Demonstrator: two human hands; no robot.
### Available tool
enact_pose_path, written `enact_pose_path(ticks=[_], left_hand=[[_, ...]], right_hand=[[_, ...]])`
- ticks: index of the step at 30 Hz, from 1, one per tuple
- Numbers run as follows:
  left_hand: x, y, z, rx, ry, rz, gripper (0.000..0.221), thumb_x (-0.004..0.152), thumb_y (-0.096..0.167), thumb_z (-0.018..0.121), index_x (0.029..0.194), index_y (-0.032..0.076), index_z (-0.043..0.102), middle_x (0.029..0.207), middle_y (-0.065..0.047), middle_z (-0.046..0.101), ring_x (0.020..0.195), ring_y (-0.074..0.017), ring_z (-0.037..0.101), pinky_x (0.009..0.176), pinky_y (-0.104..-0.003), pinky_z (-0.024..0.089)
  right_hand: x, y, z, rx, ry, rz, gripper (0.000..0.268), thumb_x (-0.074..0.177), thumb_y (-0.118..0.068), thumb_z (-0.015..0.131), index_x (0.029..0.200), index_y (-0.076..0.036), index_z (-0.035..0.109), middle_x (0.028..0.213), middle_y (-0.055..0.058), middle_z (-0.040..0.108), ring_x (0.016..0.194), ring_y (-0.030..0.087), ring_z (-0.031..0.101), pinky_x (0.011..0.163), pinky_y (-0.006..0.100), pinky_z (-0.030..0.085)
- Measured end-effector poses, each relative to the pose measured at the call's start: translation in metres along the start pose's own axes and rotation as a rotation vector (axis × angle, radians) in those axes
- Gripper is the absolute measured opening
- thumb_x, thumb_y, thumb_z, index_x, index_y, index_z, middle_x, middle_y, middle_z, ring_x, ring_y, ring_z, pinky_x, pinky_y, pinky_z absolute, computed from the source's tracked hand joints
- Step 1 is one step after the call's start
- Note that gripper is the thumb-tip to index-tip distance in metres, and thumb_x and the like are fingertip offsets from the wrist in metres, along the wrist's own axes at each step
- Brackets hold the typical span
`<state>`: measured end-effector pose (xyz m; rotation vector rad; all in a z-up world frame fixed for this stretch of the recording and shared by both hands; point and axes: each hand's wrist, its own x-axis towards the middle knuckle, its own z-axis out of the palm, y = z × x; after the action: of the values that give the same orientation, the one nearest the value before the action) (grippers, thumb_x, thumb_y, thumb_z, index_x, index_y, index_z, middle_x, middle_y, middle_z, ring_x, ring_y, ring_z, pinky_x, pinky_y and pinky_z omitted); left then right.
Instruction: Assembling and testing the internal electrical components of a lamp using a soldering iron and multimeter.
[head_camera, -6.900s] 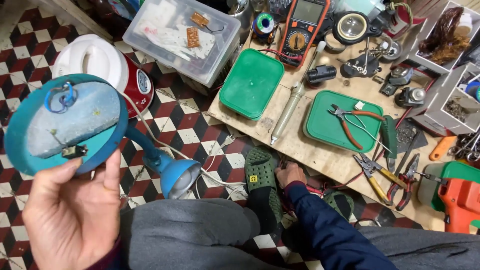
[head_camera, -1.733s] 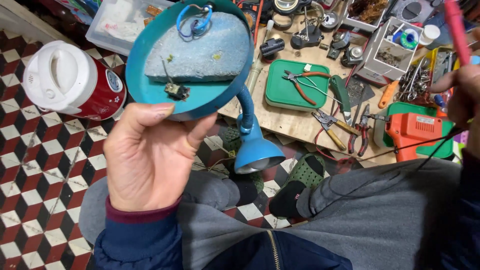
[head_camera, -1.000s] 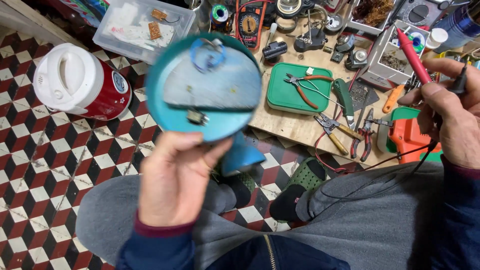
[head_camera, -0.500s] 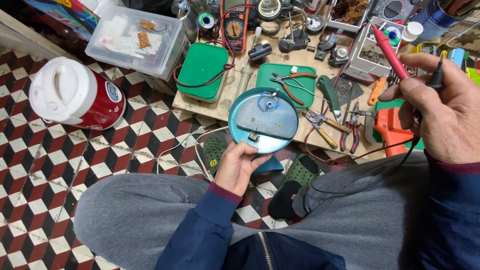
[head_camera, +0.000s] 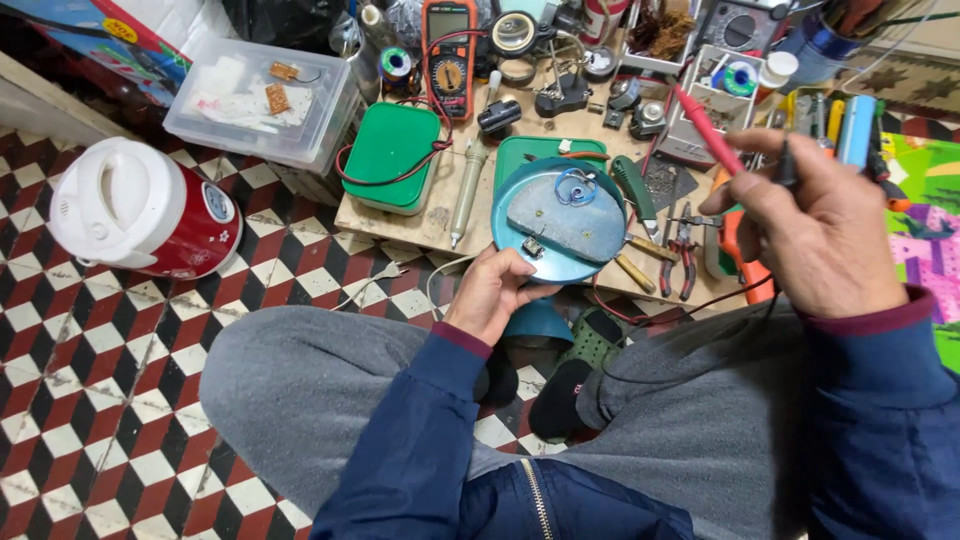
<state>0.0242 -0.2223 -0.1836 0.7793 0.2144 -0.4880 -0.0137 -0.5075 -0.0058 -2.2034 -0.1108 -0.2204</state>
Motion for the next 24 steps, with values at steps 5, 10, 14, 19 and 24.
enact_pose_path(ticks=[5, 10, 14, 19, 24], left_hand=[[0.007, 0.0, -0.01, -0.03, -0.024, 0.007, 0.028, 0.089, 0.002, 0.061, 0.116, -0.005, 0.063, 0.118, -0.021, 0.071, 0.106, -0.0302, 0.071, 0.096, -0.045, 0.066], [-0.006, 0.003, -0.001, -0.02, 0.017, 0.038, 0.029, 0.093, 0.004, 0.063, 0.12, -0.006, 0.062, 0.123, -0.023, 0.07, 0.111, -0.0326, 0.072, 0.099, -0.046, 0.065], [-0.029, 0.012, 0.017, 0.039, 0.14, 0.04, 0.058, 0.091, 0.014, 0.068, 0.144, -0.006, 0.058, 0.132, -0.025, 0.069, 0.116, -0.0338, 0.071, 0.092, -0.042, 0.065], [-0.052, 0.023, 0.037, 0.066, 0.258, 0.061, 0.074, 0.093, 0.032, 0.067, 0.158, 0.0, 0.053, 0.147, -0.026, 0.063, 0.128, -0.036, 0.068, 0.098, -0.045, 0.061], [-0.053, 0.024, 0.026, 0.064, 0.293, 0.068, 0.077, 0.1, 0.048, 0.056, 0.16, -0.002, 0.056, 0.152, -0.022, 0.066, 0.134, -0.0328, 0.069, 0.097, -0.043, 0.062]], right_hand=[[-0.013, -0.008, 0.009, 0.153, -0.085, 0.149, 0.044, 0.113, -0.003, 0.056, 0.156, 0.0, 0.062, 0.094, 0.015, 0.074, 0.058, 0.021, 0.06, 0.046, 0.033, 0.047], [-0.007, -0.022, 0.012, 0.193, -0.153, 0.216, 0.038, 0.111, -0.006, 0.059, 0.148, -0.003, 0.066, 0.098, 0.016, 0.08, 0.049, 0.021, 0.058, 0.04, 0.032, 0.04], [0.011, -0.018, 0.019, 0.026, -0.246, 0.274, 0.04, 0.106, -0.009, 0.064, 0.145, -0.007, 0.072, 0.095, 0.012, 0.082, 0.055, 0.02, 0.06, 0.048, 0.033, 0.046], [0.034, -0.03, 0.027, -0.067, -0.337, 0.308, 0.044, 0.104, -0.013, 0.066, 0.147, -0.013, 0.073, 0.098, 0.009, 0.086, 0.055, 0.021, 0.065, 0.049, 0.034, 0.052], [0.041, -0.042, 0.03, -0.204, -0.416, 0.314, 0.037, 0.104, -0.02, 0.066, 0.138, -0.02, 0.079, 0.081, 0.006, 0.077, 0.059, 0.019, 0.06, 0.053, 0.034, 0.044]])
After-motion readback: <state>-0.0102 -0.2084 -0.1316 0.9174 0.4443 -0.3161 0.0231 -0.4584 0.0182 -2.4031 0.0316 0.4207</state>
